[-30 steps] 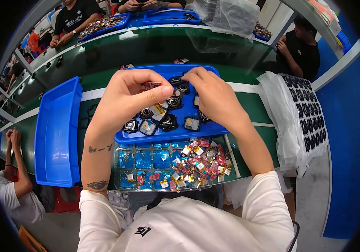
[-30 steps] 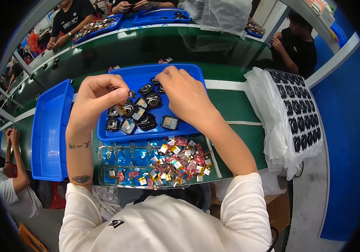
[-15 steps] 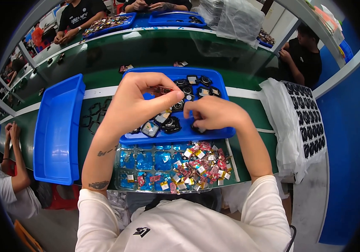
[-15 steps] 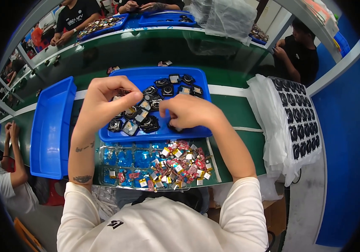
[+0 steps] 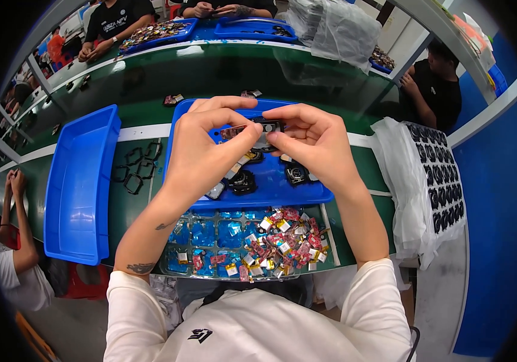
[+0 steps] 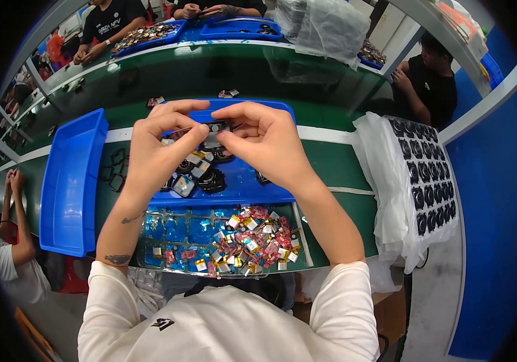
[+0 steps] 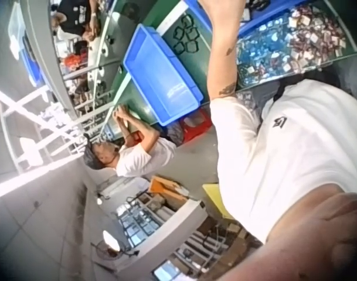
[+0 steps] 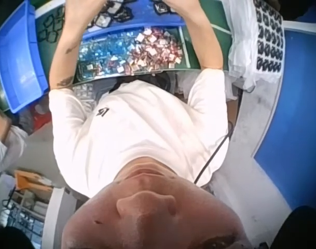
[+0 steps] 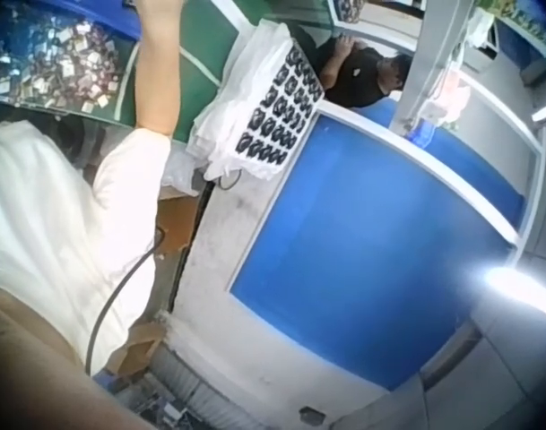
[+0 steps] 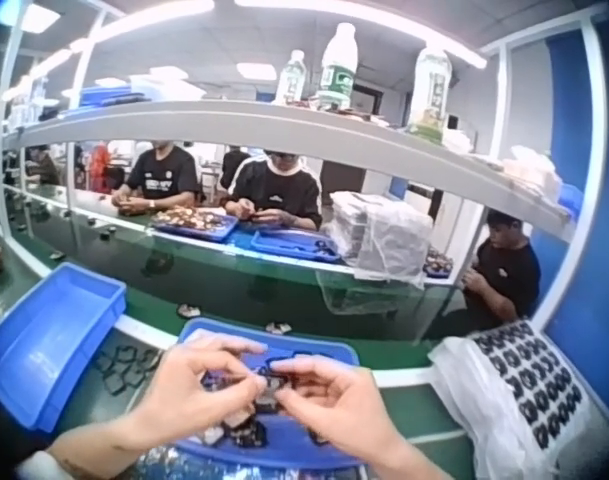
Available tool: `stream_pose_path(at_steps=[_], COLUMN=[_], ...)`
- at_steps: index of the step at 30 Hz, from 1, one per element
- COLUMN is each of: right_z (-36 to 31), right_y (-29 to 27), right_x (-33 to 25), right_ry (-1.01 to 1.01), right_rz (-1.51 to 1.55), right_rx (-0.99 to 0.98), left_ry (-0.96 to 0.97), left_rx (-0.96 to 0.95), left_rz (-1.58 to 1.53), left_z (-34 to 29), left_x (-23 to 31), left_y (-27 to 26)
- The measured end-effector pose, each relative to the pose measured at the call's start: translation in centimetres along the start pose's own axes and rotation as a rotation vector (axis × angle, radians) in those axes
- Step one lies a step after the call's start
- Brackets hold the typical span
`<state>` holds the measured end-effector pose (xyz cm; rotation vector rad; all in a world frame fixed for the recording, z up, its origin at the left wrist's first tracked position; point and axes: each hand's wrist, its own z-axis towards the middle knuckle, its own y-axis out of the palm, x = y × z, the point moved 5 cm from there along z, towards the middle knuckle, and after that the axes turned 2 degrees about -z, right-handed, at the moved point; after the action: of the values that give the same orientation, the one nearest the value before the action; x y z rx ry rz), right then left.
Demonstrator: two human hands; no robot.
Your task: Manually assemble small electronic components, specifically connecting ribbon cables to circular circuit board assemblies.
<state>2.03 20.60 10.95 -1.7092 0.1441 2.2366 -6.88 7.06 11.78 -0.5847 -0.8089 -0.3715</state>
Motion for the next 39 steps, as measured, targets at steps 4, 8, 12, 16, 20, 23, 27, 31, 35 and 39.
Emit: stream_pose_path(at_steps=[4,8,12,16,20,23,27,31,35,39], right_z=[-0.4,-0.6,-0.5,-0.9,-0.9,-1.0,-1.1,-1.2,-0.9,-0.5], right_y=[0.2,0.3,0.3,0.5,0.5,0.5,0.3,0.0,-0.6,-1.0], right_x=[0.0,-0.1,0.0,-0.3,-0.4,-0.4,-0.6,-0.9,-0.9,-0.5], right_ry=[-0.017,-0.038,-0.046,-0.102,-0.151,-0.174,-0.214,-0.261,-0.213,-0.188], right_rz=[-0.022,-0.028,-0.060,-0.071,-0.118,-0.120,-0.092,-0.041,0.028,0.091], right_rx=[0.011,0.010,0.014,0.073,0.113,0.137,0.202,0.226,0.254,0.252], left_ry=[0.064,0.050,0.047,0.019,0.030,0.083,0.127,0.233,0.248,0.263], left_rx=[0.036,0.038,0.057,0.075,0.090,0.117,0.136,0.145,0.177,0.166], left_rz=[0.089,0.076,0.077,0.036,0.055,0.117,0.121,0.147,0.152,0.205], left_z=[-0.2,-0.2,-0.3,-0.4,-0.4,-0.6,-0.8,-1.0,-1.1,-1.0], left_x=[0.5,0.4,0.4,0.6,0.5,0.9,1.1,2.3,2.8,2.7], left_y=[0.1,0.1,0.2,0.5,0.6,0.5,0.9,0.9,0.6,0.2])
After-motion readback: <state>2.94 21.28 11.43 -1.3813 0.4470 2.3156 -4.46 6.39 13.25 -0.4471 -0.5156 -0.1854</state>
